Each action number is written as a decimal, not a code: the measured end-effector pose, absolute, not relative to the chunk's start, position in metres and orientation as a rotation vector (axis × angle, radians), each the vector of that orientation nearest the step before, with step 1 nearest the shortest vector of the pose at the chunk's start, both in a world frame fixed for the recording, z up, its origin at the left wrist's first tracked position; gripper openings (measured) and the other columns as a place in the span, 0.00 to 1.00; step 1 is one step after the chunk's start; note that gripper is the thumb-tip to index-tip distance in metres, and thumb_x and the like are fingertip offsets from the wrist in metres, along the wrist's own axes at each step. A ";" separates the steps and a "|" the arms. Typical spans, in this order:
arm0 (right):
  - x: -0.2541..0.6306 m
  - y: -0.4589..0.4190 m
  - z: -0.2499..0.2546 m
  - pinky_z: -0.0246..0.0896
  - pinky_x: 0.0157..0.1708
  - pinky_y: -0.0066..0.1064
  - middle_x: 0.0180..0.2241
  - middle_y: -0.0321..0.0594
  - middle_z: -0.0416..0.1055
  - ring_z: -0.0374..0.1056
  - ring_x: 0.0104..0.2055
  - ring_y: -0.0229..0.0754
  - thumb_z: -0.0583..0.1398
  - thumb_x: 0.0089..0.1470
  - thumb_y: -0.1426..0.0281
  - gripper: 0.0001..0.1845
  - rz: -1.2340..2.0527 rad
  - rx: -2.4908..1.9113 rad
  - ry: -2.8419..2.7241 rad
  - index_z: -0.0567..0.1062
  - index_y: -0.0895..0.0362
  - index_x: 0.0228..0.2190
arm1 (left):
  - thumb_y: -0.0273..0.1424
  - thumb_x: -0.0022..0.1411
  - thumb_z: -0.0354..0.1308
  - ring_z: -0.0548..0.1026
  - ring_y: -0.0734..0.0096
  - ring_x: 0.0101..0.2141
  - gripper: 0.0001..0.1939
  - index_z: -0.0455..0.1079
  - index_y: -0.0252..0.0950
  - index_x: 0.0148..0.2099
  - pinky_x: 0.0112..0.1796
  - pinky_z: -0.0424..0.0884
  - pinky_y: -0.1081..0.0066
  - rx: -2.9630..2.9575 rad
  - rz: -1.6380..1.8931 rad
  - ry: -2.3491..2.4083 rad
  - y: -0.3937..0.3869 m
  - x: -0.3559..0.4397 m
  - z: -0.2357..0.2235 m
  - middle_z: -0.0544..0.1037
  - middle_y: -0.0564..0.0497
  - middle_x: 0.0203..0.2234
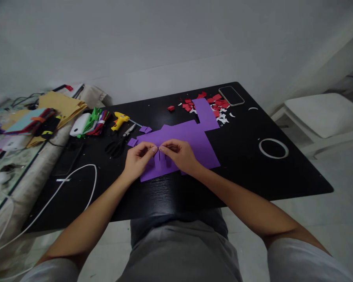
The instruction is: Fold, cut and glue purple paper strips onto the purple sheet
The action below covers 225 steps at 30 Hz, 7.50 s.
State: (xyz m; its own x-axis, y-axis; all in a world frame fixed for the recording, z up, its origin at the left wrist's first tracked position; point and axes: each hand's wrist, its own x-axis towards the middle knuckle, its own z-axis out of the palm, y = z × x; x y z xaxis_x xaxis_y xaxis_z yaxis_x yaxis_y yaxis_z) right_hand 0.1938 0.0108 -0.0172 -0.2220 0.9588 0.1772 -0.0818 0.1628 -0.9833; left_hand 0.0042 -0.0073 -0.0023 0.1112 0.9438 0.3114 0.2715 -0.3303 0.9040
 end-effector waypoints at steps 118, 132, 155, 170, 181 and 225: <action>0.193 0.009 -0.014 0.75 0.42 0.36 0.33 0.38 0.81 0.78 0.37 0.43 0.69 0.54 0.59 0.10 1.245 -0.912 -1.416 0.81 0.53 0.33 | 0.39 0.66 0.65 0.75 0.72 0.28 0.11 0.77 0.36 0.38 0.33 0.72 0.72 1.678 1.359 1.167 -0.008 0.006 -0.007 0.79 0.52 0.27; 0.197 0.009 -0.006 0.74 0.39 0.36 0.29 0.36 0.78 0.74 0.32 0.41 0.74 0.48 0.54 0.17 1.406 -0.908 -1.348 0.80 0.53 0.29 | 0.38 0.68 0.62 0.74 0.72 0.29 0.10 0.75 0.36 0.38 0.35 0.72 0.71 1.753 1.330 1.176 -0.010 0.005 -0.006 0.78 0.52 0.29; 0.196 0.010 -0.012 0.72 0.38 0.34 0.28 0.36 0.78 0.74 0.32 0.40 0.68 0.50 0.63 0.07 1.343 -0.889 -1.492 0.78 0.54 0.29 | 0.34 0.67 0.62 0.76 0.70 0.30 0.07 0.76 0.36 0.37 0.35 0.72 0.69 1.956 1.192 1.152 -0.008 0.002 -0.007 0.80 0.50 0.29; 0.204 0.017 -0.007 0.71 0.35 0.33 0.26 0.36 0.78 0.74 0.29 0.39 0.69 0.47 0.65 0.07 1.382 -0.888 -1.449 0.79 0.55 0.26 | 0.34 0.65 0.62 0.74 0.72 0.28 0.08 0.75 0.37 0.34 0.34 0.71 0.71 1.877 1.285 1.167 -0.008 -0.001 0.000 0.78 0.53 0.26; 0.196 0.010 -0.009 0.71 0.36 0.33 0.27 0.35 0.77 0.72 0.30 0.40 0.71 0.50 0.59 0.12 1.354 -0.895 -1.485 0.79 0.54 0.29 | 0.38 0.65 0.64 0.73 0.72 0.26 0.11 0.76 0.37 0.34 0.33 0.72 0.71 1.783 1.229 1.145 -0.008 0.001 0.002 0.78 0.52 0.25; 0.198 0.011 -0.012 0.71 0.56 0.47 0.48 0.48 0.83 0.79 0.52 0.50 0.73 0.51 0.60 0.17 1.500 -0.788 -1.378 0.71 0.53 0.27 | 0.49 0.56 0.72 0.73 0.76 0.22 0.24 0.71 0.33 0.34 0.29 0.69 0.74 1.331 0.949 1.051 0.005 -0.005 0.001 0.76 0.54 0.21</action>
State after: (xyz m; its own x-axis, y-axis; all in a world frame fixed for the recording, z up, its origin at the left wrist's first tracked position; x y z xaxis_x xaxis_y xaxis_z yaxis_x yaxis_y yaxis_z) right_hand 0.1979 0.0113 -0.0123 -0.3701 0.9204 0.1259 -0.2031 0.0520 -0.9778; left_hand -0.0048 0.0053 0.0010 0.2760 0.9600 -0.0478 0.0501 0.0353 0.9981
